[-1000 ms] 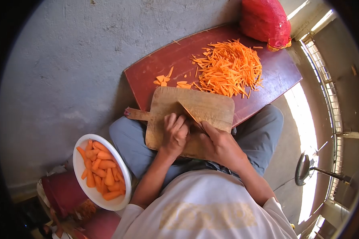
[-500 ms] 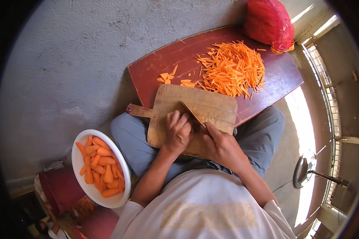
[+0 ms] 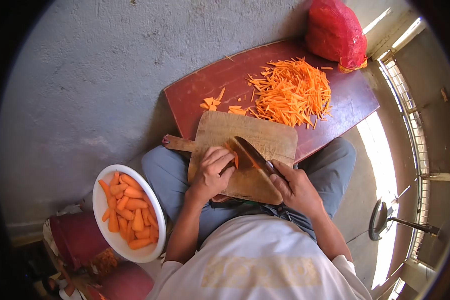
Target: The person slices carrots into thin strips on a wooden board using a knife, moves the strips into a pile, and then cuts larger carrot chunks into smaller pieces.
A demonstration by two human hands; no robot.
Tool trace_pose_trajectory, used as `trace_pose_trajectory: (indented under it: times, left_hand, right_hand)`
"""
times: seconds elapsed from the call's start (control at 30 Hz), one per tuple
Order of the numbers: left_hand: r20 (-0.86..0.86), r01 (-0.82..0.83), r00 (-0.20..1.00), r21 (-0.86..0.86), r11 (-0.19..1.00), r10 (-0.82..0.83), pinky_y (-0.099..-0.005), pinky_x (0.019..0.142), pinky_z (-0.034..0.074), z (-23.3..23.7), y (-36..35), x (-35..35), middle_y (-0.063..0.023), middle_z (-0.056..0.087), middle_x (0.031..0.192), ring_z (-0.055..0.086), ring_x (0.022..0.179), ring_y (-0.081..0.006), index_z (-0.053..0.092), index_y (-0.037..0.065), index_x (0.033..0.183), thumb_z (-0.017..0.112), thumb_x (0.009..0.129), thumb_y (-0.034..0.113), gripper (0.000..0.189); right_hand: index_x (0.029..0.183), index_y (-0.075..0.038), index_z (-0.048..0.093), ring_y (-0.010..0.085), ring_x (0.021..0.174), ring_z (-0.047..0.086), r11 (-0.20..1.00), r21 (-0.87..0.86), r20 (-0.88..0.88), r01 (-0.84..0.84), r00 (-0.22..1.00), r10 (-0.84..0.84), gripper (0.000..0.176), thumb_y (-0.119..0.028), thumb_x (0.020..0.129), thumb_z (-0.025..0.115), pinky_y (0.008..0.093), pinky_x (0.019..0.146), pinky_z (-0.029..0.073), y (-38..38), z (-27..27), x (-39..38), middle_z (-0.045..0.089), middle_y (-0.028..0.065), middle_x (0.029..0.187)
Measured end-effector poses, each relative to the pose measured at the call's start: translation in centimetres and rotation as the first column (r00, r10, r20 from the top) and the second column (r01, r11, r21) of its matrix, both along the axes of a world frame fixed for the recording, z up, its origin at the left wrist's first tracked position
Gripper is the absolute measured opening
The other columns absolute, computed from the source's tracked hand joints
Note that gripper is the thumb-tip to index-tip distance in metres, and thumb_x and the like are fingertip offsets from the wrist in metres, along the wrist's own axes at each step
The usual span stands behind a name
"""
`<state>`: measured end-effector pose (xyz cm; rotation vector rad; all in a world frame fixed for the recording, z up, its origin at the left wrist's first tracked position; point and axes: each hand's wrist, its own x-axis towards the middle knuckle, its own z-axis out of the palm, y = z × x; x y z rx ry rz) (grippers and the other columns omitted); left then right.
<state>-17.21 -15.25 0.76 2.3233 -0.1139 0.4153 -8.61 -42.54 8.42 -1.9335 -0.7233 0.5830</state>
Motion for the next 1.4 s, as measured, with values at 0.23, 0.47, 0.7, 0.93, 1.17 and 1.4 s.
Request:
trace_pose_trajectory:
  times: [0.23, 0.47, 0.7, 0.93, 1.17, 1.4]
  left_hand:
    - [0.026, 0.04, 0.999, 0.113, 0.993, -0.043, -0.0484, 0.111, 0.048, 0.5, -2.2, 1.9, -0.0126, 0.074, 0.127, 0.065, 0.127, -0.0336, 0.08, 0.001, 0.119, 0.09, 0.084, 0.01, 0.037]
    - [0.056, 0.12, 0.988, 0.28, 0.952, -0.141, -0.0539, 0.112, 0.042, -0.1, -4.8, 8.5, -0.0139, 0.067, 0.139, 0.06, 0.132, -0.0362, 0.073, 0.0, 0.133, 0.083, 0.093, 0.017, 0.045]
    - [0.073, 0.083, 0.99, 0.39, 0.917, -0.121, -0.0604, 0.113, 0.035, -1.4, -5.7, 11.7, -0.0144, 0.067, 0.151, 0.057, 0.142, -0.0374, 0.07, -0.001, 0.142, 0.077, 0.099, 0.02, 0.048]
    - [0.132, 0.042, 0.987, 0.315, 0.948, -0.088, -0.0555, 0.112, 0.037, -0.4, -4.7, 10.2, -0.0119, 0.072, 0.133, 0.063, 0.128, -0.031, 0.076, -0.002, 0.126, 0.076, 0.096, 0.012, 0.033]
    - [-0.098, 0.082, 0.993, 0.198, 0.977, -0.063, -0.0461, 0.114, 0.041, 2.7, -0.5, 3.7, -0.0098, 0.073, 0.131, 0.063, 0.129, -0.0306, 0.08, 0.004, 0.124, 0.087, 0.084, 0.011, 0.041]
    - [-0.164, 0.023, 0.986, 0.215, 0.976, 0.013, -0.0466, 0.113, 0.043, 2.4, 0.8, 0.4, -0.0102, 0.072, 0.132, 0.063, 0.128, -0.032, 0.081, 0.005, 0.126, 0.089, 0.084, 0.011, 0.043]
  right_hand:
    - [0.143, 0.007, 0.068, 0.0416, 0.091, 0.077, 0.98, -0.042, 0.226, 0.195, 0.957, -0.181, 0.041, -0.019, 0.112, 0.068, 0.0459, 0.082, 0.059, -0.2, -2.5, 8.1, 0.076, 0.0301, 0.101]
    - [0.143, 0.006, 0.068, 0.016, 0.067, 0.064, 0.965, 0.056, -0.011, 0.255, 0.967, -0.255, 0.038, -0.017, 0.113, 0.067, 0.0372, 0.066, 0.054, -0.5, -3.0, 7.2, 0.067, 0.0154, 0.083]
    - [0.155, 0.003, 0.061, 0.0039, 0.06, 0.05, 0.922, 0.233, 0.053, 0.309, 0.943, -0.329, 0.043, -0.018, 0.117, 0.061, 0.0251, 0.056, 0.041, -1.5, -2.3, 6.6, 0.057, -0.0047, 0.079]
    - [0.142, 0.0, 0.069, 0.0115, 0.066, 0.056, 0.962, 0.109, -0.122, 0.249, 0.964, -0.236, 0.035, -0.019, 0.113, 0.064, 0.0345, 0.064, 0.051, -2.4, -1.9, 5.4, 0.06, 0.0046, 0.08]
    - [0.13, 0.002, 0.073, 0.0187, 0.083, 0.063, 0.962, 0.028, 0.058, 0.272, 0.96, -0.273, 0.028, -0.018, 0.111, 0.07, 0.0404, 0.08, 0.056, -3.5, -3.2, 10.0, 0.069, 0.0123, 0.089]
    - [0.135, 0.005, 0.072, 0.0249, 0.089, 0.072, 0.979, 0.026, 0.01, 0.202, 0.979, -0.202, 0.034, -0.017, 0.109, 0.071, 0.0408, 0.084, 0.058, -2.9, -2.2, 7.0, 0.075, 0.0197, 0.097]
